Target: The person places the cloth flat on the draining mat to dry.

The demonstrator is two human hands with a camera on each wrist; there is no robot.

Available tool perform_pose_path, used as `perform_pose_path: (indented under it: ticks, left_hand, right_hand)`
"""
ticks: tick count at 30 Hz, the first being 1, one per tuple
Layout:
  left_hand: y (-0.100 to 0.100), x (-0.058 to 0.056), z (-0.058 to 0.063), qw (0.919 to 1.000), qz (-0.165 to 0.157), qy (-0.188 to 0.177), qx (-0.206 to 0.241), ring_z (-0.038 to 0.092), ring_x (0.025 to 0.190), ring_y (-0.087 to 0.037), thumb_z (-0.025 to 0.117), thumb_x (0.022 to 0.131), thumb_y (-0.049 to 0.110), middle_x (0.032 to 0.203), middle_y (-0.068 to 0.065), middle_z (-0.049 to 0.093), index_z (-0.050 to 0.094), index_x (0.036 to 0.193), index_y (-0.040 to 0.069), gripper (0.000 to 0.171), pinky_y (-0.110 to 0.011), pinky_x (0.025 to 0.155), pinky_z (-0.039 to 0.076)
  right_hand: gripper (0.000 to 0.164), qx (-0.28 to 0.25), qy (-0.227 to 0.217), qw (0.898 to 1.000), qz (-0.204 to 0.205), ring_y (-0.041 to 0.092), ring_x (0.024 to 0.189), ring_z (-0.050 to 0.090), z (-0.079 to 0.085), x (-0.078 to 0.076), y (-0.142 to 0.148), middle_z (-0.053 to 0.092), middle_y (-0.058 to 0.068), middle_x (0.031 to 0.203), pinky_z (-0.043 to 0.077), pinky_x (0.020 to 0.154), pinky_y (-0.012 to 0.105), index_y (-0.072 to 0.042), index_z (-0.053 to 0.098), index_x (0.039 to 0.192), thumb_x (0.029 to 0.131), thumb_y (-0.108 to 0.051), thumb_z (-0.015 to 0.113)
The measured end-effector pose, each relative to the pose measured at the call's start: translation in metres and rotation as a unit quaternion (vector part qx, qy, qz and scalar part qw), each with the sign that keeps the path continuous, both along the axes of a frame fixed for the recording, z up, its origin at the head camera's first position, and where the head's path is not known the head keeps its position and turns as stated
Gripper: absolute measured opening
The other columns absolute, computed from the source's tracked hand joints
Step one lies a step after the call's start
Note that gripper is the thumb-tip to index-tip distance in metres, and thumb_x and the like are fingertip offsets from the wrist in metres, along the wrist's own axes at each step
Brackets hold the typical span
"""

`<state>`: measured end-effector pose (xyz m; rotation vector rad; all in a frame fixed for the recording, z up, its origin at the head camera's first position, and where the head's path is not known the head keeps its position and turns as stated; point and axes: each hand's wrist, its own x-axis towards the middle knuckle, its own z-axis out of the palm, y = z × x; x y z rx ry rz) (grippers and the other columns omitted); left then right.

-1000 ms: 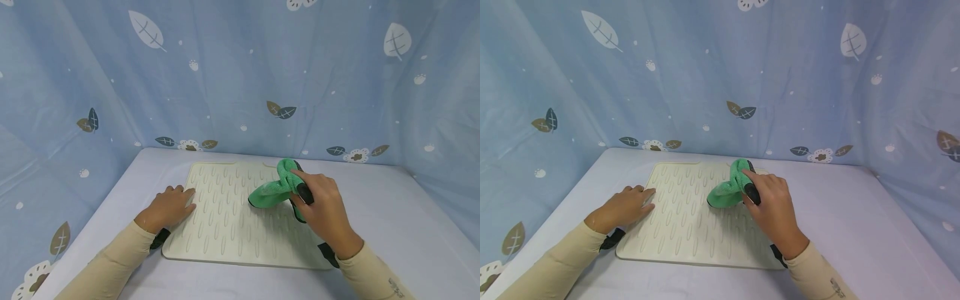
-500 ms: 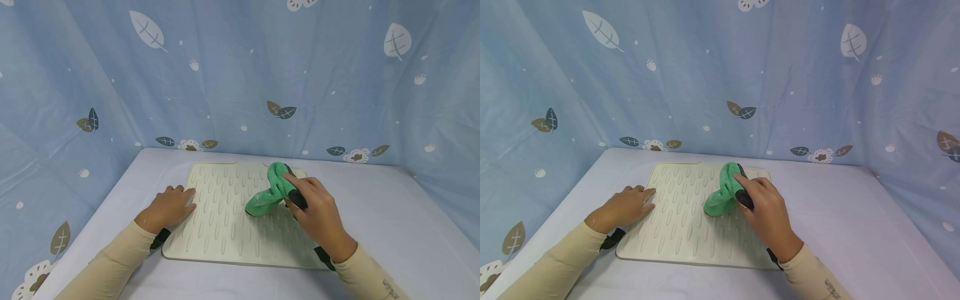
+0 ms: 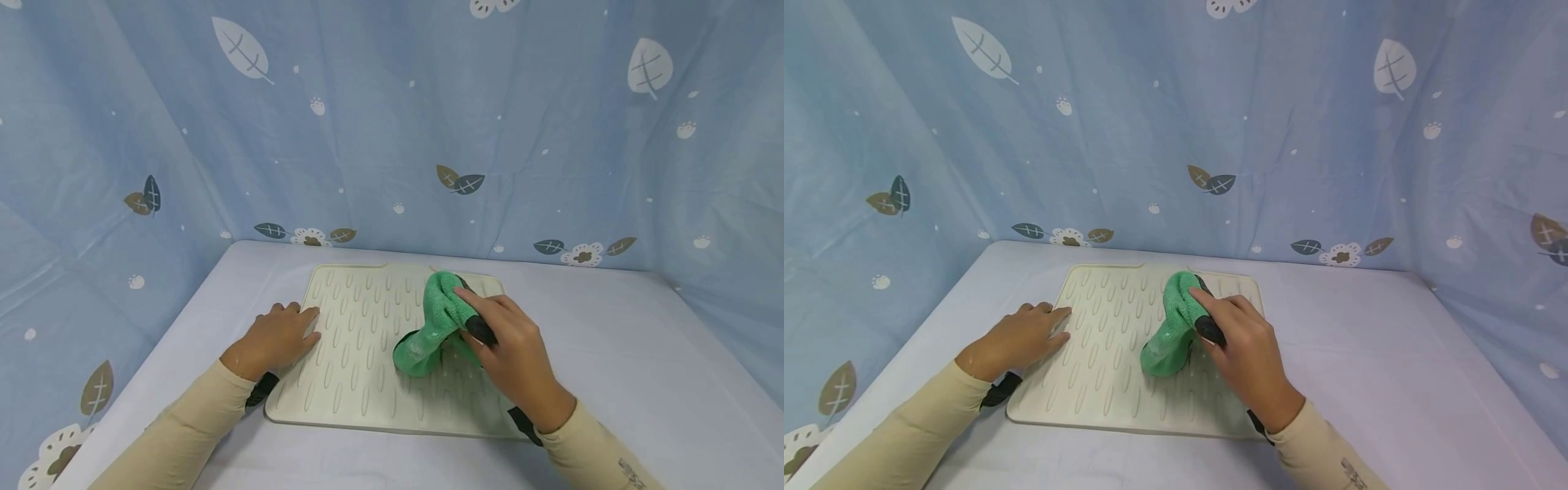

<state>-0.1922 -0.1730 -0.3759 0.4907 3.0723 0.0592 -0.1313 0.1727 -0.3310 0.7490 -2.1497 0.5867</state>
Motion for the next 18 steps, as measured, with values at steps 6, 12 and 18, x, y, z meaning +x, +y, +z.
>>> perform_pose_path:
  ticks: [6,12,18]
  left_hand:
    - [0.0,0.001,0.001,1.0,-0.001,0.004,0.002,0.059,0.112,-0.048,0.063,0.098,0.032,0.128,-0.027,0.06,0.057,0.138,0.003,0.05,-0.063,0.084,0.052]
    - [0.0,0.002,0.003,1.0,-0.006,0.0,0.001,0.059,0.112,-0.048,0.063,0.098,0.032,0.128,-0.028,0.06,0.057,0.138,0.003,0.05,-0.063,0.083,0.052]
    - [0.0,0.003,0.005,1.0,-0.006,-0.004,0.003,0.058,0.111,-0.048,0.063,0.098,0.032,0.128,-0.028,0.06,0.057,0.139,0.003,0.05,-0.063,0.083,0.052]
  right_hand:
    - [0.071,0.04,-0.052,0.998,-0.012,0.022,0.093,0.067,-0.008,-0.002,0.001,0.071,0.01,0.099,0.059,0.07,0.037,-0.012,0.063,0.135,0.07,0.002,0.088]
    - [0.069,0.084,-0.109,0.99,-0.028,0.023,0.099,0.068,-0.016,-0.005,0.0,0.073,0.007,0.107,0.059,0.074,0.039,-0.015,0.06,0.138,0.075,-0.008,0.087]
    - [0.064,0.122,-0.159,0.978,-0.057,0.024,0.099,0.068,-0.023,-0.01,0.001,0.073,0.007,0.108,0.058,0.078,0.04,-0.017,0.061,0.137,0.078,-0.012,0.086]
